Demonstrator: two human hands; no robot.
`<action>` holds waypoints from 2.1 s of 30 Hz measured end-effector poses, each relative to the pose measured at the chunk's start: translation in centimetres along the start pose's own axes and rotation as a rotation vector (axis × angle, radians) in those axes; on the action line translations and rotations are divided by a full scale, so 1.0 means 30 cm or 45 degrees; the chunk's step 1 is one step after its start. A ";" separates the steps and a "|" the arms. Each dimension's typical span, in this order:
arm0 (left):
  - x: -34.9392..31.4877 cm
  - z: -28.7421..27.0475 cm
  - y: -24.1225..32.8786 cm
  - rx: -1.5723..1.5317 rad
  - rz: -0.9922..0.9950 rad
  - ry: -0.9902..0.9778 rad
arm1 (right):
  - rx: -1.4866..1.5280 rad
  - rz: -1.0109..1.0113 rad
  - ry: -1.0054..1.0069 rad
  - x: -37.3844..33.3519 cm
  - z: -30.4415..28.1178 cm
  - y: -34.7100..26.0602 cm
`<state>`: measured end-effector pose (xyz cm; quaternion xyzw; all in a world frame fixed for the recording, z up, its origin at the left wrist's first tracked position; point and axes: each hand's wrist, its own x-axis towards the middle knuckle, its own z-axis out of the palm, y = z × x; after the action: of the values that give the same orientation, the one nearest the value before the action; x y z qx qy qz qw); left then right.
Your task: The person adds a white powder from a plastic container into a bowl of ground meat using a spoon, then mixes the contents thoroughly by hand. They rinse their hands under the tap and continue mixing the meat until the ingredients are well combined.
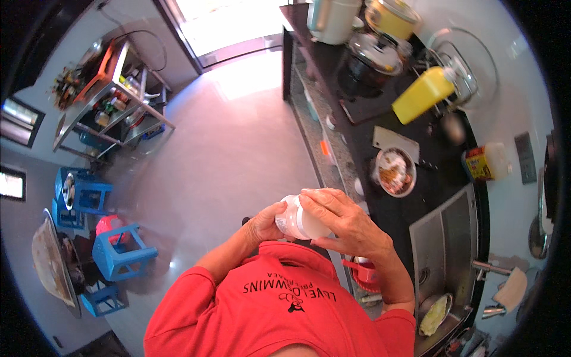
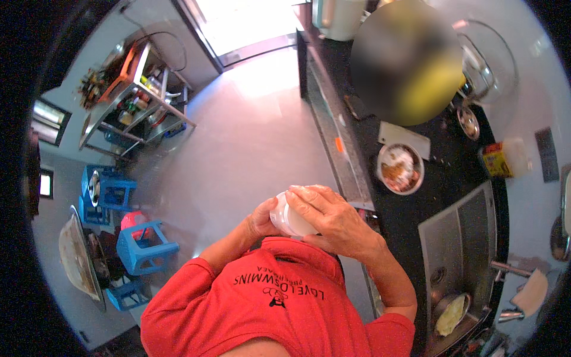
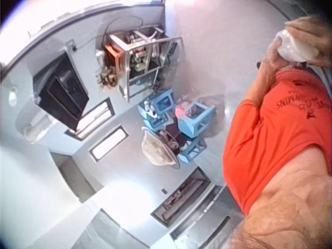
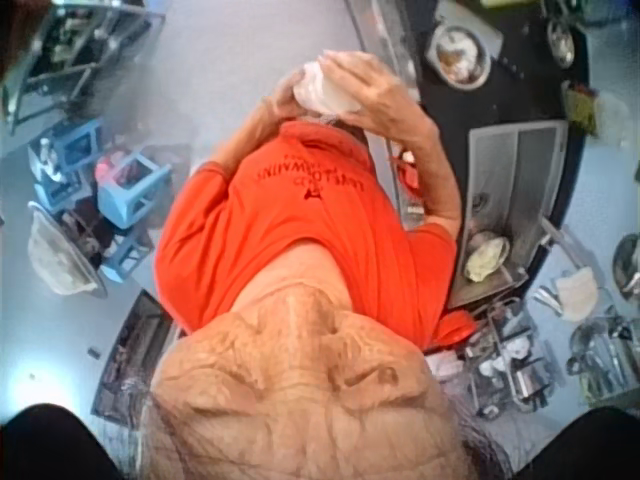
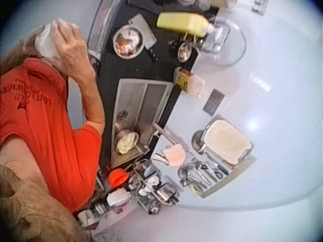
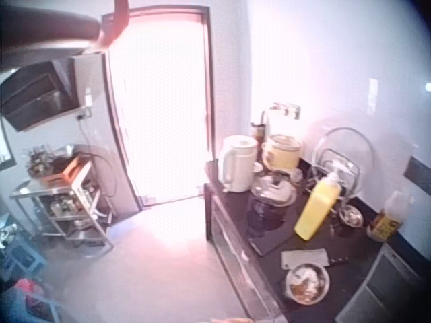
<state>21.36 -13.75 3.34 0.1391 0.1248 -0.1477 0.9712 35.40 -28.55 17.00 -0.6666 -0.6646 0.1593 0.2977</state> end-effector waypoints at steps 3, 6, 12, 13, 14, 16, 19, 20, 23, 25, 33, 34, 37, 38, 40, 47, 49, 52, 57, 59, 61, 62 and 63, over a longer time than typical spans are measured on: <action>-0.144 -0.067 0.088 -0.080 0.096 -0.043 | -0.042 -0.032 0.068 0.160 0.082 -0.078; -0.298 -0.134 0.163 -0.186 0.241 -0.047 | -0.225 -0.073 0.034 0.344 0.189 -0.189; -0.575 -0.351 0.300 -0.237 0.140 0.221 | -0.408 -0.379 -0.289 0.672 0.336 -0.373; -0.624 -0.357 0.331 -0.210 0.190 0.095 | -0.456 -0.447 -0.344 0.717 0.359 -0.387; -0.675 -0.357 0.362 -0.175 0.239 -0.029 | -0.437 -0.550 -0.372 0.769 0.386 -0.397; -0.754 -0.402 0.397 -0.177 0.356 -0.107 | -0.401 -0.741 -0.422 0.886 0.437 -0.403; -0.819 -0.480 0.477 -0.140 0.444 0.015 | -0.445 -1.041 -0.482 1.058 0.494 -0.417; -0.829 -0.499 0.505 -0.134 0.473 0.103 | -0.437 -1.139 -0.501 1.115 0.504 -0.421; -0.855 -0.525 0.615 -0.217 0.420 -0.352 | -0.427 -1.394 -0.590 1.278 0.498 -0.448; -0.905 -0.503 0.696 -0.209 0.505 -0.249 | -0.343 -1.502 -0.588 1.395 0.515 -0.459; -1.008 -0.569 0.957 0.027 1.281 0.042 | -0.286 -1.047 -0.510 1.776 0.688 -0.400; -1.026 -0.589 0.978 -0.064 1.328 0.043 | -0.289 -1.084 -0.565 1.831 0.717 -0.413; -1.054 -0.707 0.983 -0.262 1.452 0.027 | -0.226 -1.274 -0.693 1.985 0.831 -0.466; -1.092 -0.726 0.988 -0.296 1.455 0.060 | -0.211 -1.433 -0.734 2.038 0.862 -0.506; -1.187 -0.754 1.018 -0.347 1.455 0.110 | -0.190 -1.751 -0.789 2.138 0.919 -0.595; -1.587 -0.954 1.107 -0.417 1.686 0.342 | -0.037 -1.742 -0.735 2.400 1.264 -0.836; -1.741 -0.959 1.154 -0.380 1.824 0.482 | -0.026 -1.629 -0.736 2.491 1.379 -0.938; -1.962 -0.939 1.237 -0.441 2.018 0.703 | -0.098 -1.498 -0.718 2.601 1.509 -1.102; -2.240 -1.070 1.358 -0.508 2.169 0.908 | 0.074 -1.495 -0.679 2.821 1.722 -1.274; -2.335 -1.164 1.390 -0.543 2.059 0.806 | 0.030 -1.415 -0.736 2.880 1.777 -1.343; -2.428 -1.202 1.447 -0.599 1.947 0.630 | -0.121 -1.406 -0.754 2.956 1.841 -1.390; -2.466 -1.219 1.484 -0.628 1.907 0.553 | -0.127 -1.381 -0.726 2.990 1.876 -1.394; -2.485 -1.256 1.514 -0.603 1.915 0.440 | -0.134 -1.359 -0.700 3.026 1.916 -1.390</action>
<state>-40.59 58.30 0.01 -0.0028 0.1742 0.5993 0.7813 -26.54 68.62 14.63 -0.1892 -0.9670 0.1214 0.1203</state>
